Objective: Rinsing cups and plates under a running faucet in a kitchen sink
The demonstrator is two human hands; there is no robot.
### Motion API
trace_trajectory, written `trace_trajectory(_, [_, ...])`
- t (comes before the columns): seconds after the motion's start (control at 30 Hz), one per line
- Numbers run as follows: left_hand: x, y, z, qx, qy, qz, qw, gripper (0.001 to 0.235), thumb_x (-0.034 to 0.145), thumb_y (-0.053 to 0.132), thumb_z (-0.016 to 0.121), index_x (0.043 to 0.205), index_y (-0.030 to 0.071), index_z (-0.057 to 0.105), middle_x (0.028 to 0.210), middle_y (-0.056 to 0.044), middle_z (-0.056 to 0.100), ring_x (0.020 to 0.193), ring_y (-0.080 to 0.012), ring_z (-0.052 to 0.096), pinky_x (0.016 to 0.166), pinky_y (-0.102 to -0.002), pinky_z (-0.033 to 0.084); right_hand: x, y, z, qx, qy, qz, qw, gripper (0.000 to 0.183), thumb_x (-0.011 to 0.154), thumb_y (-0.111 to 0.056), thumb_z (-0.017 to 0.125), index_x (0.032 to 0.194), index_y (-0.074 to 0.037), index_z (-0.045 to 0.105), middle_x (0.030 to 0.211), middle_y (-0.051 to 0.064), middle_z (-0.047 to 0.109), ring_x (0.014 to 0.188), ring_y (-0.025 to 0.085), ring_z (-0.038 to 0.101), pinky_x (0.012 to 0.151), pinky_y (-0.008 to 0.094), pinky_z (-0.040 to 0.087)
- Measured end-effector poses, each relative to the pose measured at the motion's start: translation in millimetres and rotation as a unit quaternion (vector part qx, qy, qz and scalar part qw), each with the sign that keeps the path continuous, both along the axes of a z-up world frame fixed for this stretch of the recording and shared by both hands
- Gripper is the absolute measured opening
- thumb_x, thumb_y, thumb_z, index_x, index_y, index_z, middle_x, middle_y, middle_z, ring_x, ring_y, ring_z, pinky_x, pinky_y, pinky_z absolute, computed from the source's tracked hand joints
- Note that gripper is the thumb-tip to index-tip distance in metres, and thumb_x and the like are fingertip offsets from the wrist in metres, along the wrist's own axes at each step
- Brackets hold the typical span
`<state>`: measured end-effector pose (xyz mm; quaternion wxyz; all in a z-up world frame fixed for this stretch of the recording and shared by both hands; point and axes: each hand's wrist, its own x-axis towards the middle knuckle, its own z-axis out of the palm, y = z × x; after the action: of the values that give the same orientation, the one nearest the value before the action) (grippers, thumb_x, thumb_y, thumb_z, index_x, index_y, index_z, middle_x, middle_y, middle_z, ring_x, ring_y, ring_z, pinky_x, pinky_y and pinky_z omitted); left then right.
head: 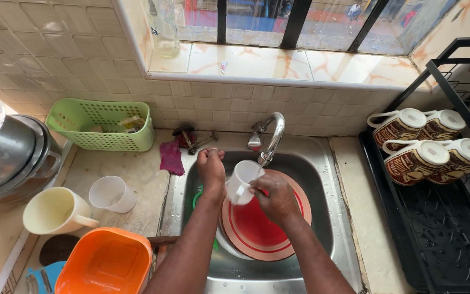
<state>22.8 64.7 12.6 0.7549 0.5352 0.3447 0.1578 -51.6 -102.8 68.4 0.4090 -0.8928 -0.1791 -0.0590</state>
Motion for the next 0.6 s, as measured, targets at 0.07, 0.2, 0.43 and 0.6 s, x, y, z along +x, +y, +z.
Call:
trace_trajectory(0.07, [-1, 0, 4, 0.012, 0.003, -0.001, 1.0, 0.017, 0.089, 0.024, 0.057, 0.101, 0.016, 0.065, 0.087, 0.0, 0.073, 0.092, -0.0105, 0.067, 0.092, -0.031, 0.046, 1, 2, 2, -0.027, 0.0, -0.029, 0.999, 0.017, 0.08, -0.003, 0.08, 0.089, -0.017, 0.083, 0.084, 0.005, 0.079, 0.084, 0.028, 0.076, 0.08, 0.039, 0.061])
trace_trajectory(0.2, [-1, 1, 0, 0.027, 0.006, -0.015, 1.0, 0.017, 0.088, 0.025, 0.059, 0.101, 0.016, 0.066, 0.088, -0.001, 0.073, 0.094, -0.0114, 0.069, 0.093, -0.032, 0.047, 3, -8, -4, 0.014, 0.029, -0.027, 0.999, 0.015, 0.08, -0.006, 0.081, 0.093, -0.013, 0.082, 0.082, 0.01, 0.079, 0.083, 0.033, 0.076, 0.075, 0.045, 0.062])
trace_trajectory(0.43, [6, 4, -12, 0.034, 0.008, -0.015, 0.999, 0.019, 0.087, 0.022, 0.059, 0.102, 0.014, 0.066, 0.09, -0.004, 0.074, 0.098, -0.0147, 0.07, 0.096, -0.035, 0.048, 5, -7, -12, 0.013, 0.037, -0.045, 0.998, 0.012, 0.079, -0.011, 0.082, 0.089, -0.016, 0.082, 0.074, 0.007, 0.077, 0.071, 0.025, 0.075, 0.068, 0.039, 0.06])
trace_trajectory(0.6, [4, 3, -6, 0.033, 0.008, -0.013, 0.999, 0.019, 0.087, 0.022, 0.06, 0.103, 0.014, 0.066, 0.089, -0.005, 0.074, 0.099, -0.016, 0.071, 0.096, -0.037, 0.049, 5, -9, -9, 0.055, 0.105, -0.04, 0.992, 0.009, 0.083, -0.011, 0.078, 0.09, -0.015, 0.083, 0.073, 0.006, 0.078, 0.068, 0.021, 0.075, 0.067, 0.036, 0.059])
